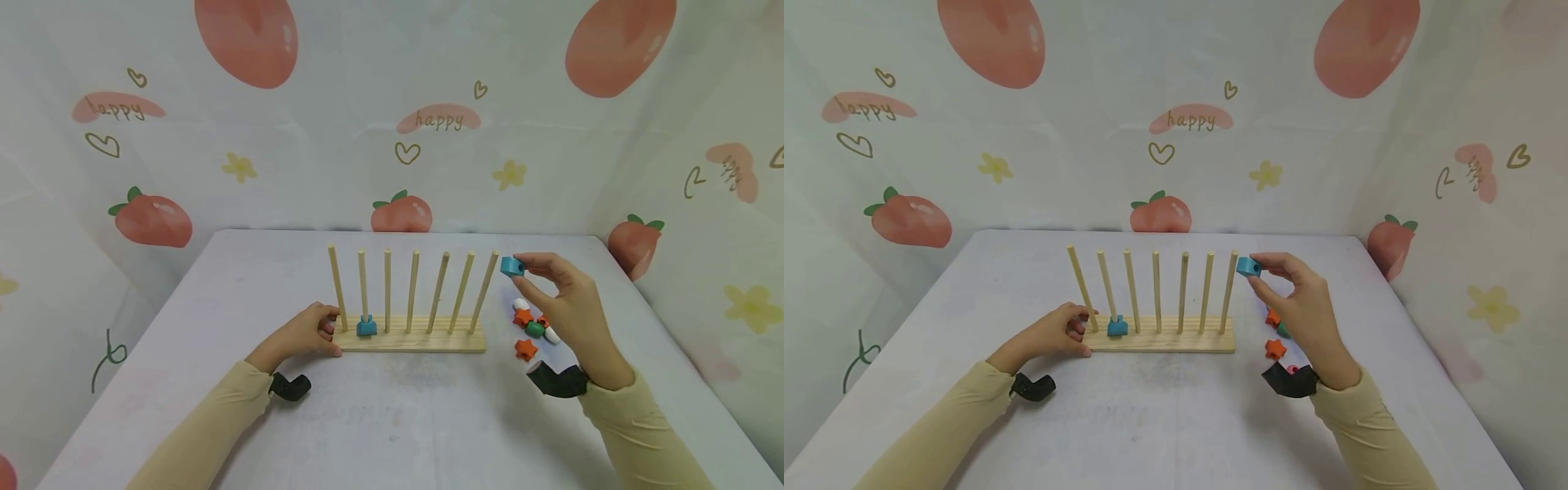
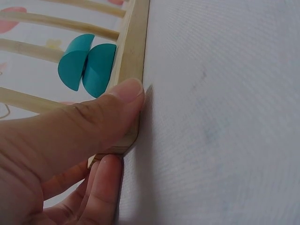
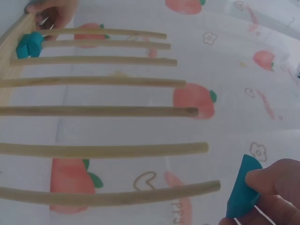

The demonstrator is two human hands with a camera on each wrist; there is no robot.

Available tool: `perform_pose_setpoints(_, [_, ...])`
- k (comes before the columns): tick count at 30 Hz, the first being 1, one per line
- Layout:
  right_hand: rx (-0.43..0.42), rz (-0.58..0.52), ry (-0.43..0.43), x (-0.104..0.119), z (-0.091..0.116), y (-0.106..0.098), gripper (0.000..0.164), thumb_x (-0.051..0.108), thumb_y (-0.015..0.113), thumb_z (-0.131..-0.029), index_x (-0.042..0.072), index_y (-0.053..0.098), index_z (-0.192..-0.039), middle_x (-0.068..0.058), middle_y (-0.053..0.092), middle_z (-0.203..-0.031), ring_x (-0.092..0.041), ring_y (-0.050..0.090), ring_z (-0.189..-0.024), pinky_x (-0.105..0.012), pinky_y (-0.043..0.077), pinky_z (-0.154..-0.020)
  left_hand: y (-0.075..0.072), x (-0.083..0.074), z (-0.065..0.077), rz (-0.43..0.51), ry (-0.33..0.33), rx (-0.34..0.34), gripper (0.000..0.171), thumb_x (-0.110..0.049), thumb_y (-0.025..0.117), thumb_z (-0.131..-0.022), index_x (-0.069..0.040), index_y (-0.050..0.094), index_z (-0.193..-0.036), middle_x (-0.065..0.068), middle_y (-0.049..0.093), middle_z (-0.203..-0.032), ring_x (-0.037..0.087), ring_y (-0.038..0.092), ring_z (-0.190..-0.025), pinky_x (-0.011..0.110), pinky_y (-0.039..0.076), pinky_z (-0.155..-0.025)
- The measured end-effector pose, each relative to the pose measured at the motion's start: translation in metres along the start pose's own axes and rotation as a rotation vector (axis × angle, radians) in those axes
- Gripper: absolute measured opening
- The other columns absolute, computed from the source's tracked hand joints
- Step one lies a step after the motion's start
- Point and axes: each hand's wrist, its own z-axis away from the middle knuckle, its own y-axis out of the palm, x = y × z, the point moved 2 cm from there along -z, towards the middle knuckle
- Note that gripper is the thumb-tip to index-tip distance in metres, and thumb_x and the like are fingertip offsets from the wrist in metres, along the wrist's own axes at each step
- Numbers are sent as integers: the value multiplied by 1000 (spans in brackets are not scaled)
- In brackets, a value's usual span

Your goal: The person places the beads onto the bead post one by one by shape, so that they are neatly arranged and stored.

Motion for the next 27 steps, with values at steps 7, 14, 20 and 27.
perform_pose_setpoints(7, [-35, -123, -102, 18, -4, 4, 31, 3, 71, -86, 4, 66, -117, 21, 64, -107, 4, 60, -99, -10, 44, -92, 0, -1, 0, -17, -2, 3, 87, -13, 88, -70, 8, 41, -140, 17, 47, -115, 22, 56, -98, 31, 51, -81])
perform_pose_setpoints(14, [-29, -260, -217, 37, -13, 10, 34, -8, 68, -84, -2, 64, -118, 14, 66, -107, -2, 64, -95, -15, 49, -89, 0, 1, -1, -25, -6, -1, 87, -14, 88, -70, 7, 42, -139, 16, 48, -115, 21, 57, -97, 31, 51, -83])
perform_pose_setpoints(20, [-11, -358, -269, 51, -18, 17, 34, -15, 67, -82, -8, 63, -115, 13, 66, -109, -5, 64, -94, -18, 51, -87, 1, 2, -3, -17, 4, 5, 87, -12, 88, -70, 9, 41, -139, 17, 48, -115, 21, 57, -97, 32, 51, -83])
perform_pose_setpoints(27, [36, -429, -309, 67, -22, 25, 33, -10, 68, -83, -7, 63, -115, 7, 68, -106, -8, 65, -93, -20, 52, -86, 0, 2, -2, -8, -5, 3, 86, -12, 88, -70, 9, 41, -139, 17, 47, -117, 21, 58, -97, 32, 52, -83])
